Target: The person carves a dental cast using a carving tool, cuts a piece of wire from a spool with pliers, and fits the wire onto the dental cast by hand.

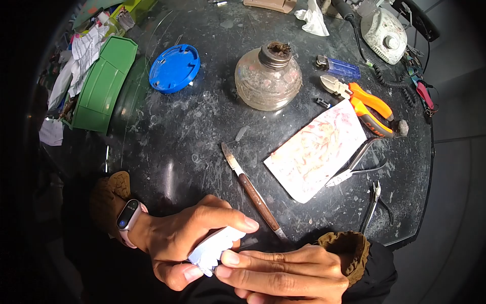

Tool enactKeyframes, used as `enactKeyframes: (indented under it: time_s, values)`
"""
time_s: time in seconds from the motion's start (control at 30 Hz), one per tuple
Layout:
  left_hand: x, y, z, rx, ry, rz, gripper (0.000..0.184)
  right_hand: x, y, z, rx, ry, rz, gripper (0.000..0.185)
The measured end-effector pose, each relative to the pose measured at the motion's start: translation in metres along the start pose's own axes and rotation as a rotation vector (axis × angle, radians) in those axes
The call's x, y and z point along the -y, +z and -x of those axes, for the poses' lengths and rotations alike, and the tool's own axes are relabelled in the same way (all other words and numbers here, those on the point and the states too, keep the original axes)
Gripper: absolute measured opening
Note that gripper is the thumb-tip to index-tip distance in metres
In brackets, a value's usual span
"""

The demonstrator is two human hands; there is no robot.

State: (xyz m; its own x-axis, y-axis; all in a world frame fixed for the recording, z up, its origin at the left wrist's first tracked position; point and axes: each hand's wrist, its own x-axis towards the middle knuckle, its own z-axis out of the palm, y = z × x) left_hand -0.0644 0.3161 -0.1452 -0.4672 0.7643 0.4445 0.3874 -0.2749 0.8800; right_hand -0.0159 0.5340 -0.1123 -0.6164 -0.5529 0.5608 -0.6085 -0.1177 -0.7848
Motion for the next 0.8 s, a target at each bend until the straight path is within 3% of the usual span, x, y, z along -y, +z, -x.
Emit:
enactKeyframes:
  time_s: [0.3,0.4,0.63,0.73,0.8]
  values:
    - [0.002,0.000,0.008,0.007,-0.083,0.045,0.067,0.001,0.004,-0.006,-0.019,-0.014,0.085,0.010]
    - [0.001,0.002,-0.001,-0.023,0.019,-0.016,0.066,0.005,0.016,-0.013,-0.157,-0.026,0.090,0.010]
    - [-0.002,0.007,0.003,-0.055,-0.020,0.011,0.065,-0.004,0.015,-0.015,-0.168,-0.143,0.124,0.016]
    - [-0.004,0.003,0.001,-0.031,-0.013,0.017,0.063,0.000,0.004,-0.006,-0.005,-0.031,0.126,0.008]
    - [-0.006,0.001,-0.003,-0.020,0.012,0.020,0.063,0.002,0.001,-0.013,-0.030,0.081,-0.021,0.007]
